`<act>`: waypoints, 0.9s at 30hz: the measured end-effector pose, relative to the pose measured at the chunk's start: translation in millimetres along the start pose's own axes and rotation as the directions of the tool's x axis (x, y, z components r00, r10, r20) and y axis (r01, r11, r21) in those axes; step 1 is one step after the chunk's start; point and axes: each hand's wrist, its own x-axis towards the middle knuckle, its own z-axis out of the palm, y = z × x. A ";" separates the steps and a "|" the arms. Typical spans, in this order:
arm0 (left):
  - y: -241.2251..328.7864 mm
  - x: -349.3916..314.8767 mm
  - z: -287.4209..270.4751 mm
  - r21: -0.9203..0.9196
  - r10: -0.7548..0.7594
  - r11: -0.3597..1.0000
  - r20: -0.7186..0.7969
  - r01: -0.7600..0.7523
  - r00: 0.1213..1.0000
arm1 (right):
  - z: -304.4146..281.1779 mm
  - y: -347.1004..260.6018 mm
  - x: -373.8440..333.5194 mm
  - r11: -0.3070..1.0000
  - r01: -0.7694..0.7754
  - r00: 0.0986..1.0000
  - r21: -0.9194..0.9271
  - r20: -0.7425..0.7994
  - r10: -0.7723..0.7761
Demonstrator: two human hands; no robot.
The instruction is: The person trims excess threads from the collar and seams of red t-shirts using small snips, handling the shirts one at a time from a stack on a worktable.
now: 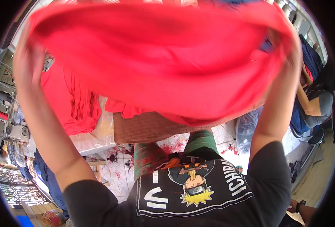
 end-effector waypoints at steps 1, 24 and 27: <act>-20.9 33.8 -1.2 0.099 0.065 0.993 0.005 -0.065 0.998 | 30.9 11.8 13.5 0.999 -0.026 0.998 0.036 0.058 0.024; -196.4 -63.0 -18.2 -0.195 -0.490 0.846 0.083 0.497 0.868 | 75.5 201.5 -77.3 0.879 -0.474 0.862 -0.042 0.181 0.474; -150.4 -30.6 -31.8 -0.301 -0.190 0.929 0.115 0.217 0.975 | 98.8 138.2 -41.4 0.877 -0.420 0.895 0.233 0.269 0.356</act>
